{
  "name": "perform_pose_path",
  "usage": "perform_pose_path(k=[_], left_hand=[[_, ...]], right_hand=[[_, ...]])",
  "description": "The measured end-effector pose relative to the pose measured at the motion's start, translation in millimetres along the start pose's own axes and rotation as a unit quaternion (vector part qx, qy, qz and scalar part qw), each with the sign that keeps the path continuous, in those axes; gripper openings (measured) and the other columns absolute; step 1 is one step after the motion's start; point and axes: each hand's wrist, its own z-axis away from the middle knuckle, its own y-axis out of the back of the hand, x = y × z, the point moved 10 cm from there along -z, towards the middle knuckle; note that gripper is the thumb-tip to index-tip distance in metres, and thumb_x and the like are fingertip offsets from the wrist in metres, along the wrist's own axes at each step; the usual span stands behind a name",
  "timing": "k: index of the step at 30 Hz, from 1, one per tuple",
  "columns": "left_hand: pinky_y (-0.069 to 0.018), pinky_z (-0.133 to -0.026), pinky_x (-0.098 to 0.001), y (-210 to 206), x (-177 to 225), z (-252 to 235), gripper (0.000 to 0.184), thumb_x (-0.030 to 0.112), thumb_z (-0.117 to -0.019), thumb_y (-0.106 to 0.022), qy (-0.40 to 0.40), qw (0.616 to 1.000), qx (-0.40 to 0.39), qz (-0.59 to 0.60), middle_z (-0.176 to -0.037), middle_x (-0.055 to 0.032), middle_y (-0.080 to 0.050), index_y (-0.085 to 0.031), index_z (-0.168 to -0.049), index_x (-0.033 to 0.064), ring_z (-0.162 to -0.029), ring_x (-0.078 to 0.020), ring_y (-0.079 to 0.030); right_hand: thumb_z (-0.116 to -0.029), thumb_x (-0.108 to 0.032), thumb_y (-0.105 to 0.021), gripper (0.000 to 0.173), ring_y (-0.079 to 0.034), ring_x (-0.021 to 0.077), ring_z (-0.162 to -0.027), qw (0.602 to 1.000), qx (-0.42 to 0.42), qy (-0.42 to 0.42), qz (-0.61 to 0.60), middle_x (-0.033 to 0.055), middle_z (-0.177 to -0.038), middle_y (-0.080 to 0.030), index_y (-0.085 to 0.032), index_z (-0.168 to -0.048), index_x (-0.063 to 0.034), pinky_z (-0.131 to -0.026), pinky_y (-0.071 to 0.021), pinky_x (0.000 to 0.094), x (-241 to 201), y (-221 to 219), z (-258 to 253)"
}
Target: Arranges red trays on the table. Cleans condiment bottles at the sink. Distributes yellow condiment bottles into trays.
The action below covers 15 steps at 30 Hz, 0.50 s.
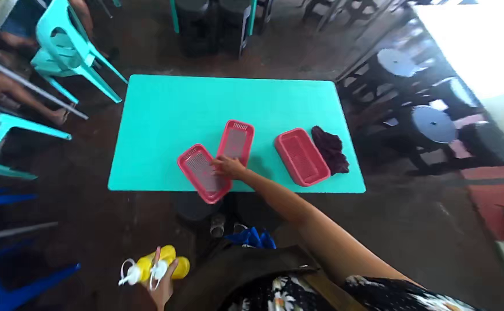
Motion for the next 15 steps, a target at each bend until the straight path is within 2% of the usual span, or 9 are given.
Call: perform_pose_path(k=[2,4,5,6,8,11,13,15], left_hand=[[-0.0499,-0.104,-0.0348,-4.6,17.9,-0.8,0.086,0.004,-0.0648,-0.080,-0.004,0.997,0.054,0.052,-0.139,-0.0219,-0.059,-0.050,-0.145,-0.0059,-0.124,-0.0188,-0.059],[-0.0506,-0.102,-0.0316,-7.8,32.6,-2.0,0.086,0.005,-0.0602,-0.080,-0.016,0.995,0.080,0.057,-0.136,-0.0205,-0.061,-0.053,-0.142,-0.0063,-0.122,-0.0170,-0.060],[-0.0490,-0.104,-0.0330,-9.1,36.1,-3.4,0.086,0.005,-0.0609,-0.080,-0.016,0.995,0.077,0.053,-0.138,-0.0208,-0.060,-0.054,-0.142,-0.0052,-0.124,-0.0188,-0.059],[-0.0489,-0.105,-0.0337,-9.9,38.2,-4.8,0.085,0.005,-0.0608,-0.080,-0.016,0.996,0.077,0.051,-0.139,-0.0208,-0.059,-0.055,-0.141,-0.0045,-0.126,-0.0197,-0.058],[-0.0490,-0.105,-0.0345,-10.2,41.0,-5.4,0.085,0.006,-0.0598,-0.080,-0.016,0.995,0.083,0.050,-0.139,-0.0208,-0.059,-0.056,-0.141,-0.0045,-0.126,-0.0205,-0.058],[-0.0481,-0.105,-0.0313,-12.2,42.4,-1.8,0.083,0.003,-0.0609,-0.078,-0.011,0.994,0.085,0.061,-0.140,-0.0192,-0.060,-0.056,-0.140,-0.0050,-0.126,-0.0181,-0.058],[-0.0490,-0.103,-0.0312,-12.8,40.6,2.2,0.081,0.002,-0.0595,-0.078,-0.006,0.994,0.092,0.065,-0.139,-0.0184,-0.061,-0.058,-0.138,-0.0044,-0.124,-0.0179,-0.059],[-0.0486,-0.103,-0.0325,-11.9,36.7,7.6,0.080,0.003,-0.0601,-0.078,0.008,0.994,0.093,0.058,-0.139,-0.0177,-0.060,-0.060,-0.138,-0.0021,-0.125,-0.0187,-0.058]], right_hand=[[-0.0914,-0.058,-0.069,0.078,-0.045,0.0418,-0.141,1.000,0.003,0.003,-0.002,0.0166,-0.155,-0.047,-0.037,-0.159,-0.0339,-0.109,-0.0309,0.0750,4.6,-1.1,7.1],[-0.0834,-0.050,-0.082,0.104,-0.040,0.0420,-0.146,1.000,-0.004,0.005,-0.007,0.0185,-0.160,-0.041,-0.020,-0.165,-0.0300,-0.113,-0.0259,0.0735,6.5,-1.7,19.5],[-0.0805,-0.044,-0.086,0.112,-0.038,0.0428,-0.146,1.000,-0.009,-0.001,-0.002,0.0204,-0.159,-0.040,-0.016,-0.166,-0.0273,-0.115,-0.0240,0.0724,9.2,-3.2,24.5],[-0.0799,-0.040,-0.087,0.112,-0.038,0.0439,-0.146,1.000,-0.013,-0.008,0.003,0.0223,-0.158,-0.041,-0.017,-0.166,-0.0246,-0.116,-0.0223,0.0716,12.5,-5.1,29.4],[-0.0854,-0.037,-0.083,0.095,-0.039,0.0455,-0.144,1.000,-0.012,-0.021,0.016,0.0238,-0.154,-0.045,-0.030,-0.162,-0.0189,-0.117,-0.0214,0.0709,18.2,-9.2,39.3],[-0.0985,-0.030,-0.066,0.062,-0.043,0.0449,-0.141,0.997,-0.002,-0.060,0.057,0.0217,-0.150,-0.051,-0.045,-0.155,-0.0161,-0.114,-0.0264,0.0701,21.9,-15.1,46.3],[-0.1028,-0.026,-0.058,0.050,-0.042,0.0462,-0.142,0.994,0.014,-0.087,0.070,0.0236,-0.150,-0.050,-0.050,-0.151,-0.0142,-0.111,-0.0303,0.0704,24.4,-16.9,43.1],[-0.1046,-0.025,-0.054,0.046,-0.037,0.0487,-0.144,0.991,0.074,-0.097,0.062,0.0258,-0.153,-0.045,-0.053,-0.150,-0.0173,-0.111,-0.0306,0.0713,24.3,-11.5,41.6]])
